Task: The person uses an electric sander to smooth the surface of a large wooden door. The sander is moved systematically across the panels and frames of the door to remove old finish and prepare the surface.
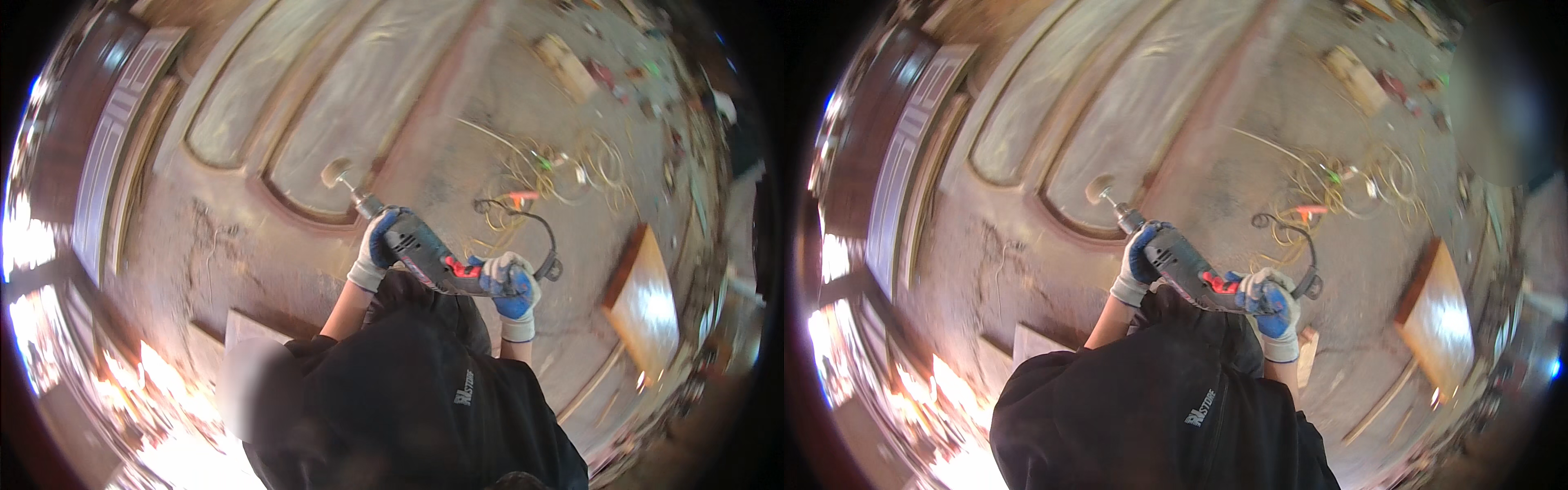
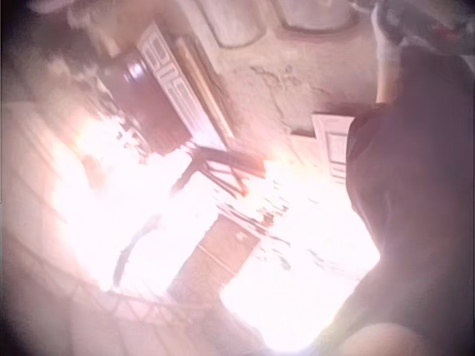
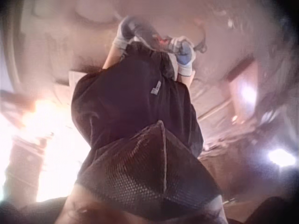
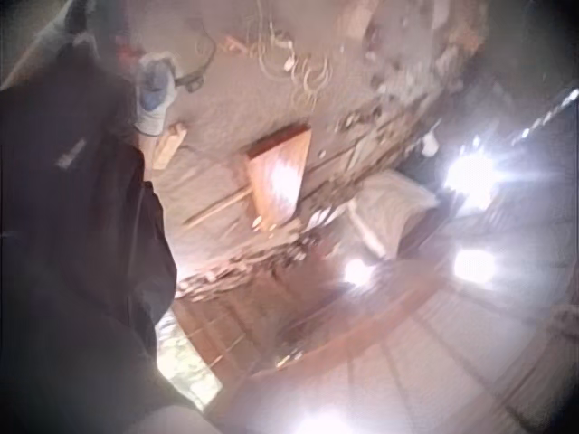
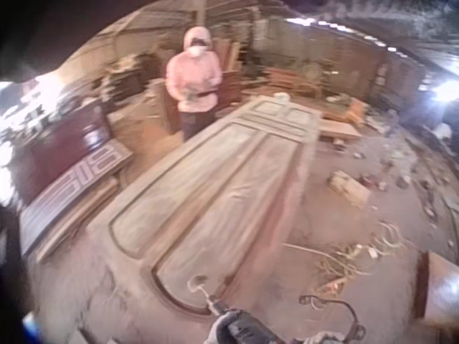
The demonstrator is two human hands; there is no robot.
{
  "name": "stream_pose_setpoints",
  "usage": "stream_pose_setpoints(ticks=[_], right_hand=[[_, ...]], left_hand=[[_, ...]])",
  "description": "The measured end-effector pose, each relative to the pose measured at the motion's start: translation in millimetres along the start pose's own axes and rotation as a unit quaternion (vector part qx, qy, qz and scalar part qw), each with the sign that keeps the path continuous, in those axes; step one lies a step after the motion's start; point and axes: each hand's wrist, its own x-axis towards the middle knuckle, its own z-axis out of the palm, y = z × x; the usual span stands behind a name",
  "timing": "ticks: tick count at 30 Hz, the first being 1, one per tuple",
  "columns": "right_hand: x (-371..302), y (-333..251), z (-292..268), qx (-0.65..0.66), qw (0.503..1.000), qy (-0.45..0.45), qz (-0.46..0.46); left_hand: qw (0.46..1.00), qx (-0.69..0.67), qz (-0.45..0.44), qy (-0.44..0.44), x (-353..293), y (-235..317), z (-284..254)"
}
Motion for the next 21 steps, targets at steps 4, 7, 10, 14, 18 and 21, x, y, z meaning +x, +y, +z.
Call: stream_pose_setpoints(ticks=[4,7,10,14,18,21], right_hand=[[73,-19,-20,0.030,0.992,-0.078,0.097],[122,-18,-37,0.057,0.969,-0.154,0.184],[172,-15,-47,0.104,0.931,-0.211,0.280],[226,-32,-27,-0.007,0.905,-0.261,0.336],[269,-34,-29,-0.111,0.872,-0.324,0.351],[321,-12,-54,-0.089,0.828,-0.324,0.449]], left_hand=[[0.993,-0.048,0.076,0.079,10,1,12],[0.972,-0.080,0.148,0.164,9,-8,14],[0.922,-0.143,0.271,0.238,20,-25,20],[0.862,-0.284,0.329,0.261,33,-49,36],[0.812,-0.309,0.399,0.293,67,-89,50],[0.773,-0.369,0.418,0.304,96,-93,60]])
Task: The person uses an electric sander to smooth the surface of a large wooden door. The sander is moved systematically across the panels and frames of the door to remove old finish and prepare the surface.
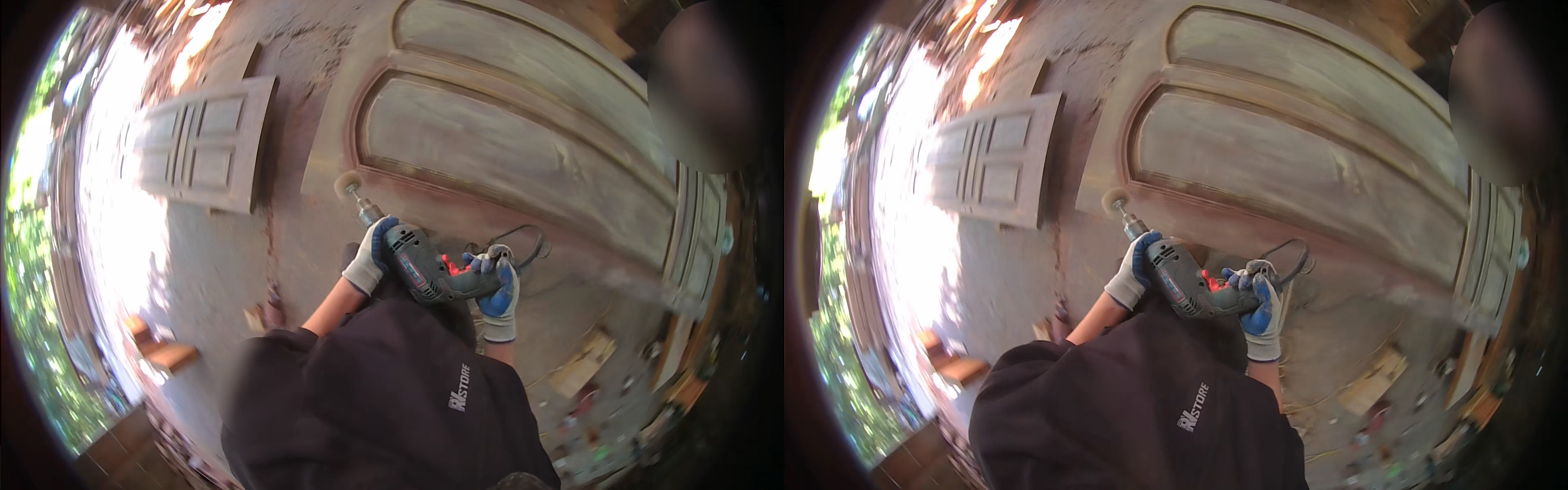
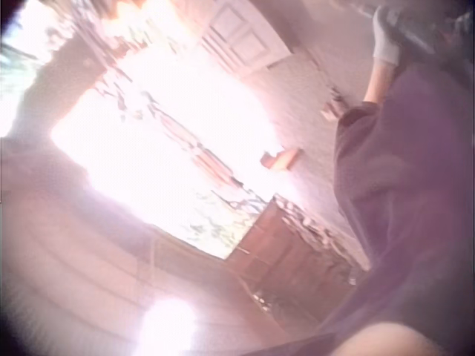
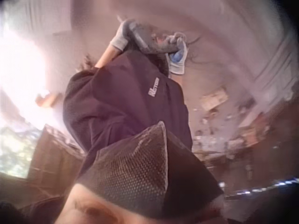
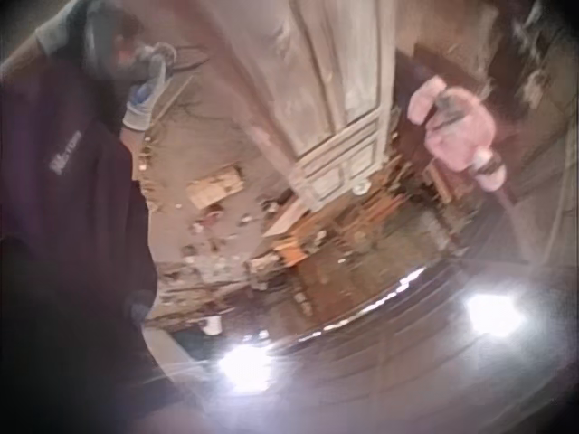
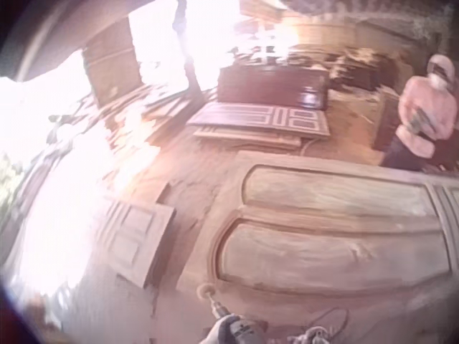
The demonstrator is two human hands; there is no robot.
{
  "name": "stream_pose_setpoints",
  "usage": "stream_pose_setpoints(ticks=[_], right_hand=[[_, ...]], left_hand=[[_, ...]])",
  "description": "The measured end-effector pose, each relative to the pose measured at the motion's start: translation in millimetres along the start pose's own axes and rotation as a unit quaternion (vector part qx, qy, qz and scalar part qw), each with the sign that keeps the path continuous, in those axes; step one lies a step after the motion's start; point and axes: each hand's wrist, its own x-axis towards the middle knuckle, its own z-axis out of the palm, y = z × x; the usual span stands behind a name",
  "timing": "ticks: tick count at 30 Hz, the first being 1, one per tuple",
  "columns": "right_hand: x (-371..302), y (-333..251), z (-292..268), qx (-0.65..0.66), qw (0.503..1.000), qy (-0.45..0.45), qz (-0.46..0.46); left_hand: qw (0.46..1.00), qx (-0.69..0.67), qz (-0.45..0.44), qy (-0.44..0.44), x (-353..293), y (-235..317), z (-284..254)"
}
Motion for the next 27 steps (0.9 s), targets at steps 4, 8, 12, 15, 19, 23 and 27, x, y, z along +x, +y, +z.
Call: stream_pose_setpoints(ticks=[4,8,12,15,19,23,27], right_hand=[[41,-55,-7,0.003,0.998,-0.052,0.025],[105,-106,2,-0.063,0.997,-0.043,0.027],[178,-145,0,-0.112,0.992,-0.061,-0.002],[240,-153,-5,-0.120,0.988,-0.095,-0.019],[283,-132,-11,-0.138,0.988,-0.065,0.002],[286,-114,-19,-0.148,0.977,-0.147,0.038],[294,-117,-7,-0.183,0.971,-0.136,0.070]], left_hand=[[0.997,-0.065,0.029,-0.039,37,-32,8],[0.984,-0.076,0.099,-0.127,85,-23,80],[0.987,-0.107,0.093,-0.075,177,-4,142],[0.994,-0.030,0.105,-0.010,212,26,176],[0.984,-0.093,0.138,0.061,241,43,166],[0.965,-0.153,0.204,0.059,249,24,123],[0.961,-0.161,0.202,0.096,239,21,124]])
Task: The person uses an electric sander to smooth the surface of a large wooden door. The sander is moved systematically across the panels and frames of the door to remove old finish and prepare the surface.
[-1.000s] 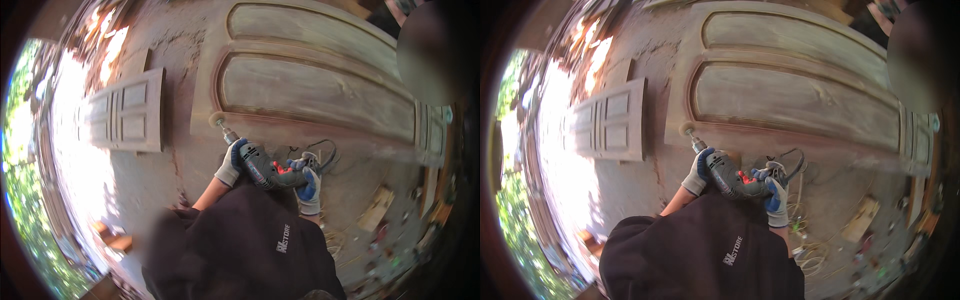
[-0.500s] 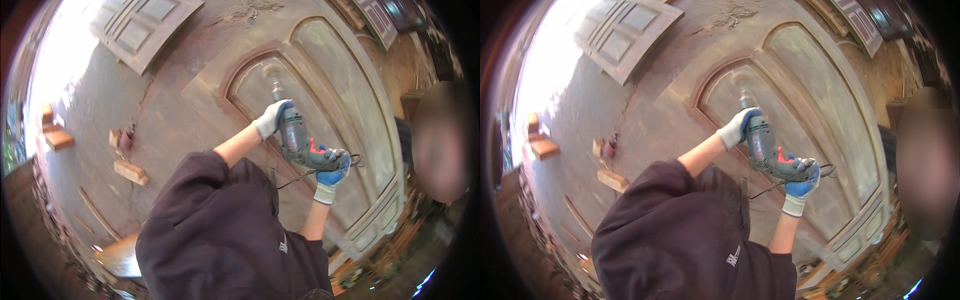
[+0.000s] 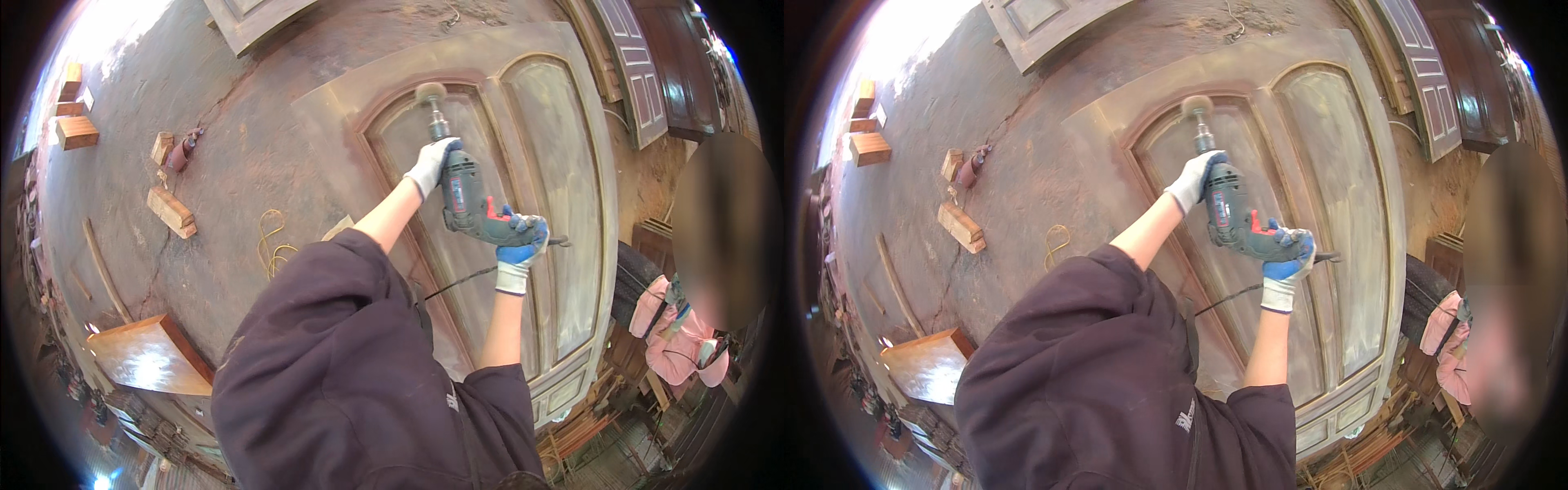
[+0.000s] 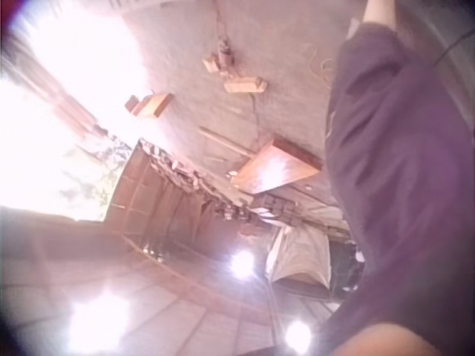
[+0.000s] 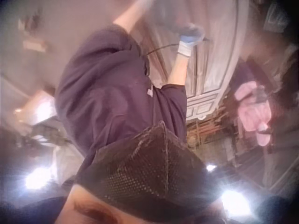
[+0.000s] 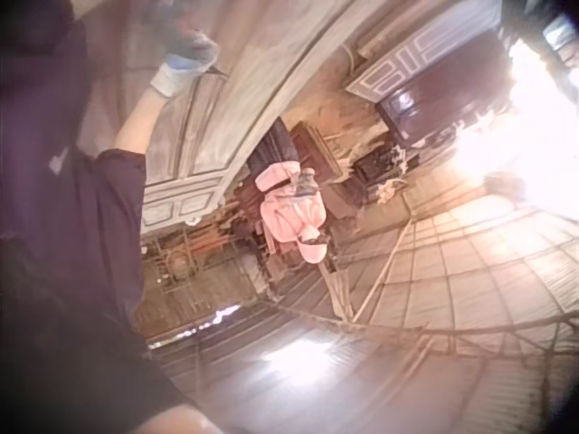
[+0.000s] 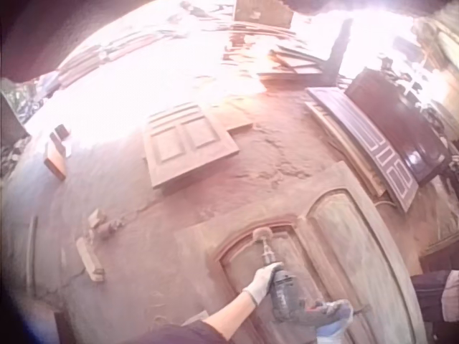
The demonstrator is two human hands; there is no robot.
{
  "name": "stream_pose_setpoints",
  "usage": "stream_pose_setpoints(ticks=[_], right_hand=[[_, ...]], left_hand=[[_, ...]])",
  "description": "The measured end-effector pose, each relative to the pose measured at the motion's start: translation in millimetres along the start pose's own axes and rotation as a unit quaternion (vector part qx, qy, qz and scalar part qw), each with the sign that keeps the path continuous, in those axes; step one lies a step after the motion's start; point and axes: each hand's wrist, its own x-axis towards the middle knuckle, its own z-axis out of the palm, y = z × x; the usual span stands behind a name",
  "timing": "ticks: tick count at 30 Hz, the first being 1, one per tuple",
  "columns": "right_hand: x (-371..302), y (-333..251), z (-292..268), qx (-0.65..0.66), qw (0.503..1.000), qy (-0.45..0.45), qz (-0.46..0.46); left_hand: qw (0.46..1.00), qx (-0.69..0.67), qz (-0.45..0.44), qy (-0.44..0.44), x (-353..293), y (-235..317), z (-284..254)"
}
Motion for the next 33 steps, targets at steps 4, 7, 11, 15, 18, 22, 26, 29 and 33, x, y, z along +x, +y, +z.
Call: stream_pose_setpoints(ticks=[4,7,11,15,18,22,26,29,33], right_hand=[[2,-5,4,-0.009,0.996,0.082,-0.047],[1,-6,3,-0.009,0.992,0.114,-0.054],[-6,-13,-6,-0.003,0.999,0.047,-0.003],[-5,-8,-2,-0.006,0.999,-0.026,0.026],[1,-8,-2,0.029,0.999,0.009,0.013],[10,-10,-6,0.024,0.999,-0.004,0.025],[15,-15,-2,-0.014,0.996,-0.044,0.081],[17,-16,-2,-0.010,0.994,-0.048,0.100],[24,-11,-16,-0.002,0.997,-0.033,0.076]], left_hand=[[0.996,0.088,-0.006,-0.013,12,9,31],[0.995,0.075,-0.013,-0.059,9,3,38],[0.996,-0.030,0.022,-0.083,-10,-13,5],[0.994,-0.080,-0.018,-0.074,-10,-14,-13],[0.998,-0.020,0.012,-0.051,-7,-3,4],[1.000,0.003,0.024,-0.007,-6,-2,10],[0.991,-0.129,-0.003,-0.026,-11,-15,-25],[0.992,-0.123,-0.008,-0.004,-15,-22,-30],[0.996,-0.044,0.078,0.018,-5,-16,-9]])
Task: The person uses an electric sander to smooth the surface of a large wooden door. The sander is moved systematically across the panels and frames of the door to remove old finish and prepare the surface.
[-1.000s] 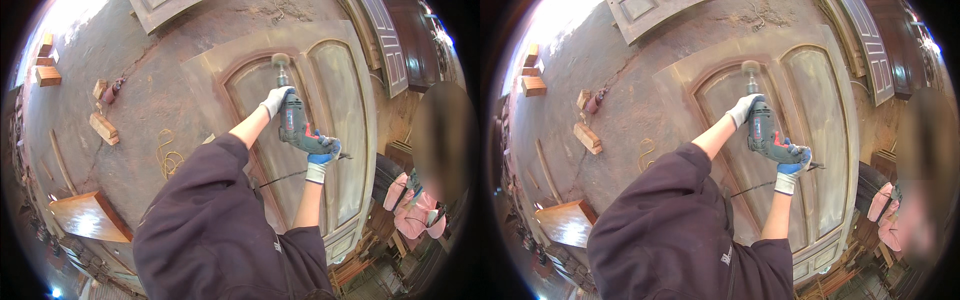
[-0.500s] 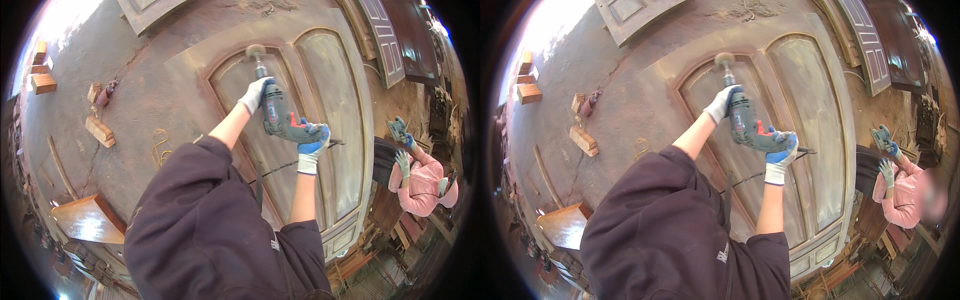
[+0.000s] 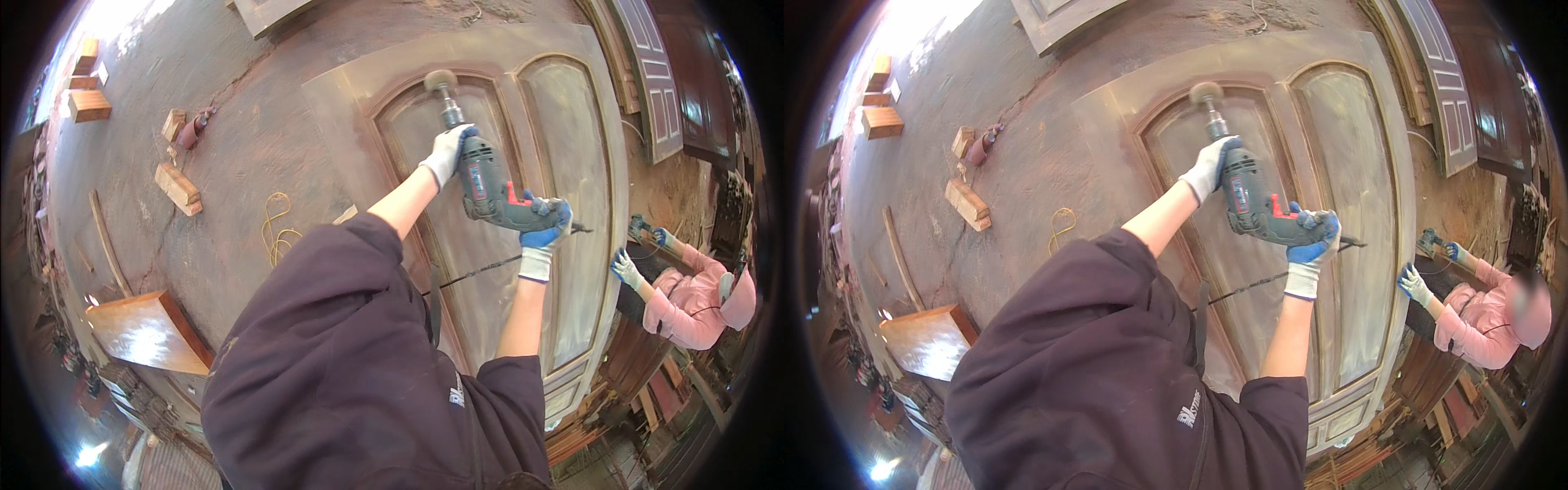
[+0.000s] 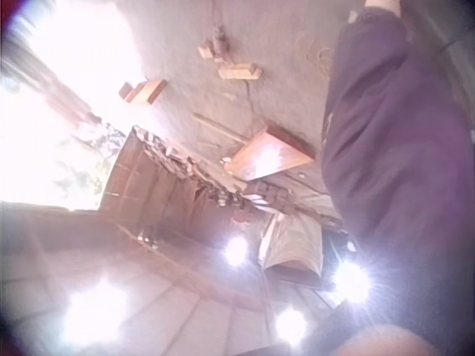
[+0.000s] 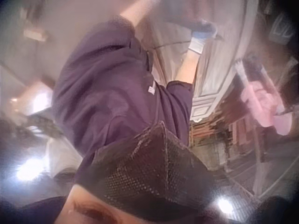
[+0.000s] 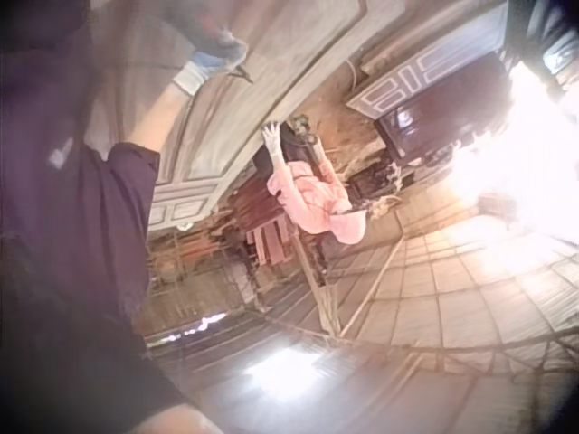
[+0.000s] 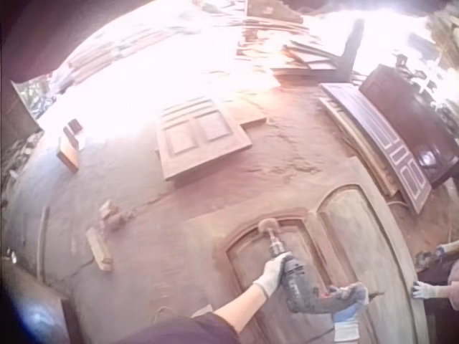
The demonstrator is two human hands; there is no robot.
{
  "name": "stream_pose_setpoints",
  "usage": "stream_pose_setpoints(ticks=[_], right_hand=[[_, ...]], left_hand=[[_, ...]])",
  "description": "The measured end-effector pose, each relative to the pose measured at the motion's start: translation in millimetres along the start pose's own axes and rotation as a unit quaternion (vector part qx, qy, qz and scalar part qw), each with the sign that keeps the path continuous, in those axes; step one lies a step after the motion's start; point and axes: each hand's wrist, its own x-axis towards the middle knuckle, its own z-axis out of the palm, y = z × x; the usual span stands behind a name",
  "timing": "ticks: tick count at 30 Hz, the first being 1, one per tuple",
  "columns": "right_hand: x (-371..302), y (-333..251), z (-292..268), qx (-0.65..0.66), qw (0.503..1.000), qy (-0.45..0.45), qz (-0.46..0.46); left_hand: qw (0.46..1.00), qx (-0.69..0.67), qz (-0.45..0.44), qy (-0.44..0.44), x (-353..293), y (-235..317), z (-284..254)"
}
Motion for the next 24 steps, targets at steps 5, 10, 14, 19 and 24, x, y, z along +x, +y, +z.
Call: stream_pose_setpoints(ticks=[5,10,14,19,24], right_hand=[[0,-6,7,-0.019,1.000,-0.002,0.018],[-2,-16,8,-0.072,0.993,-0.066,0.066],[-1,-10,-1,-0.036,0.998,-0.052,0.027],[0,-6,17,-0.024,0.999,-0.030,0.034],[-5,-5,11,-0.082,0.993,-0.041,0.070]], left_hand=[[0.998,-0.053,-0.006,0.011,-4,-9,-7],[0.987,-0.153,-0.003,0.057,-29,-35,-36],[0.997,-0.052,0.008,0.058,-27,-13,-12],[0.994,-0.106,-0.030,-0.021,0,-11,-23],[0.990,-0.137,-0.040,0.016,-42,-26,-55]])
